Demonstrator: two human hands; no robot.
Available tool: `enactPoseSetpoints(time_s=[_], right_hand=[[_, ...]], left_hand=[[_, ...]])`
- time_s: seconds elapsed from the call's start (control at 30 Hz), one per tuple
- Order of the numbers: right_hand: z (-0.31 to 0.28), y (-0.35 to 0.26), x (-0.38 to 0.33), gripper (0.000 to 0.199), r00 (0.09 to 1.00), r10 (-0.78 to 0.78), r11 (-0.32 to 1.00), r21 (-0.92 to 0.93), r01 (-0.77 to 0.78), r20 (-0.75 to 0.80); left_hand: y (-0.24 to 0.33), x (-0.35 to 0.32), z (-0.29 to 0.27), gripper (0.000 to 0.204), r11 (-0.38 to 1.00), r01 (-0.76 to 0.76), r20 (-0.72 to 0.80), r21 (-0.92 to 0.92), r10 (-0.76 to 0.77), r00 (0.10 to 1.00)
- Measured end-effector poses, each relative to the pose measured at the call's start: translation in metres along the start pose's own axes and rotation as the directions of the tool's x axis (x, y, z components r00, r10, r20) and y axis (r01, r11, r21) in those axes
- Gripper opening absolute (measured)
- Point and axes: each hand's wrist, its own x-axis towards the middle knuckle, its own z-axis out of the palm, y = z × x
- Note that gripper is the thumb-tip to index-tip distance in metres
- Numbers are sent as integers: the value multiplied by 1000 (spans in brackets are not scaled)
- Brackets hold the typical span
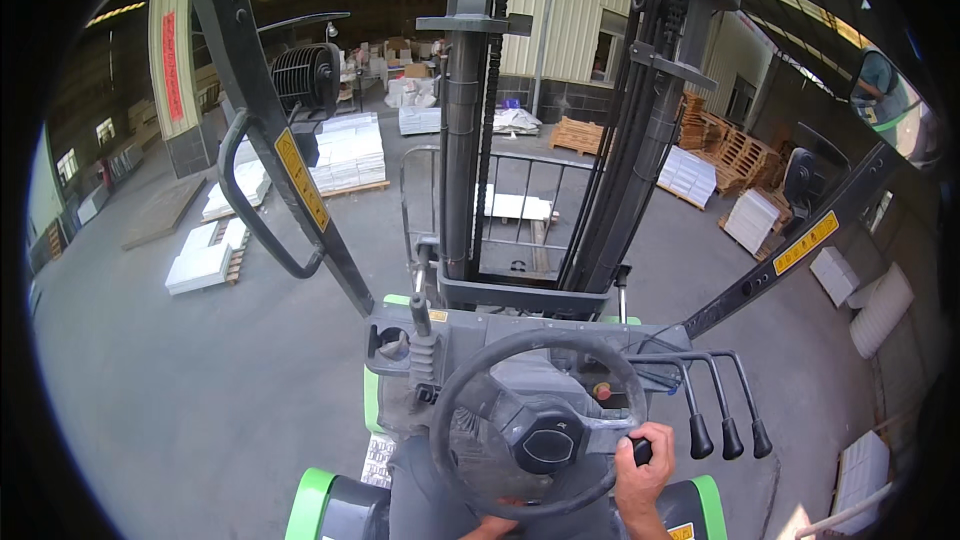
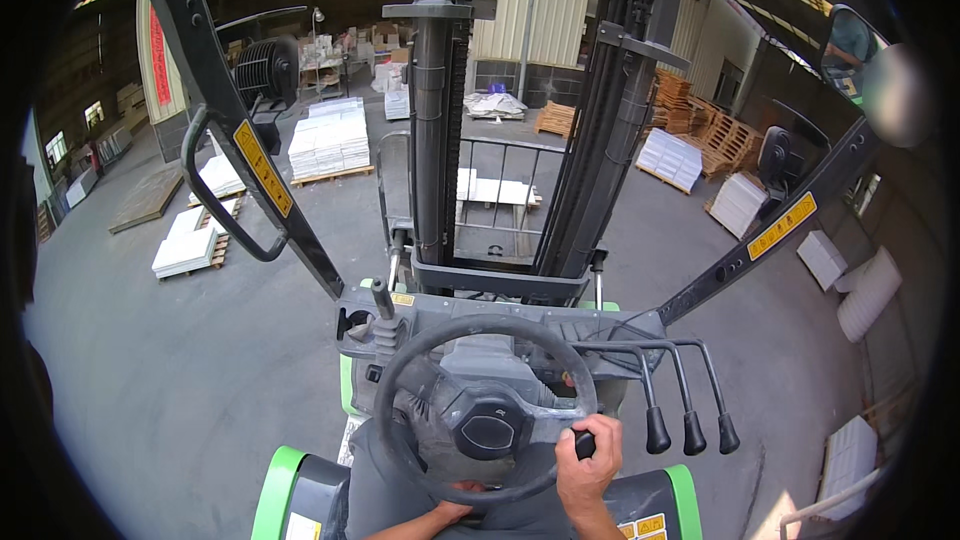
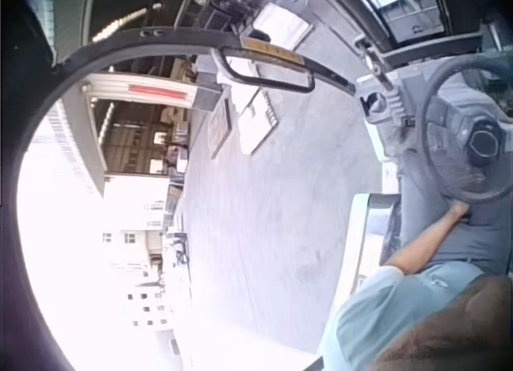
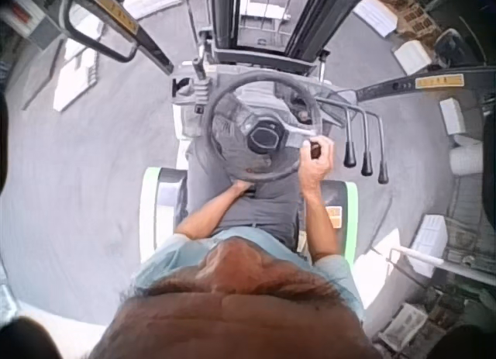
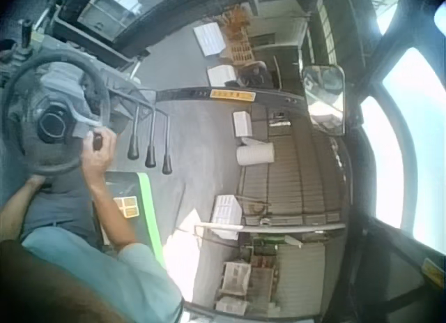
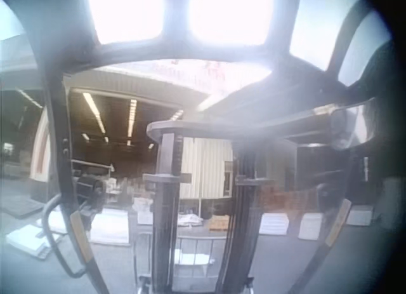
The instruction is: The person operates a forklift inside a warehouse, steering and maneuvering around stacks of white panels and wooden pallets. The forklift forks remain empty throughout the clip, and no lifting or loading actions are performed.
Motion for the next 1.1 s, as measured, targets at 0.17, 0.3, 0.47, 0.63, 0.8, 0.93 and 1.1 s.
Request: enactPoseSetpoints(time_s=[0.17,0.3,0.47,0.63,0.8,0.93,1.1], right_hand=[[-26,-34,-91,23,969,-64,997,-18,70,240],[-21,-53,-119,21,959,-121,992,3,125,258],[-30,-53,-114,19,972,-104,994,-6,108,211],[-32,-60,-118,19,970,-115,992,-26,123,213],[-40,-56,-125,19,971,-112,993,-16,118,211],[-38,-45,-109,18,976,-156,986,-34,163,155],[-29,-1,-61,14,972,-217,972,-71,224,91]], left_hand=[[17,-18,1,28,950,-78,-23,303,89,996],[14,-31,-2,28,837,-196,24,511,214,977],[8,-40,-6,23,968,-173,-166,181,204,965],[49,-49,-39,31,961,-3,-212,-276,-58,976],[164,-67,-88,38,827,-191,-384,-529,-32,923],[206,-46,-145,47,838,-307,-525,-451,29,851],[271,3,-171,49,821,-440,-689,-363,82,720]])
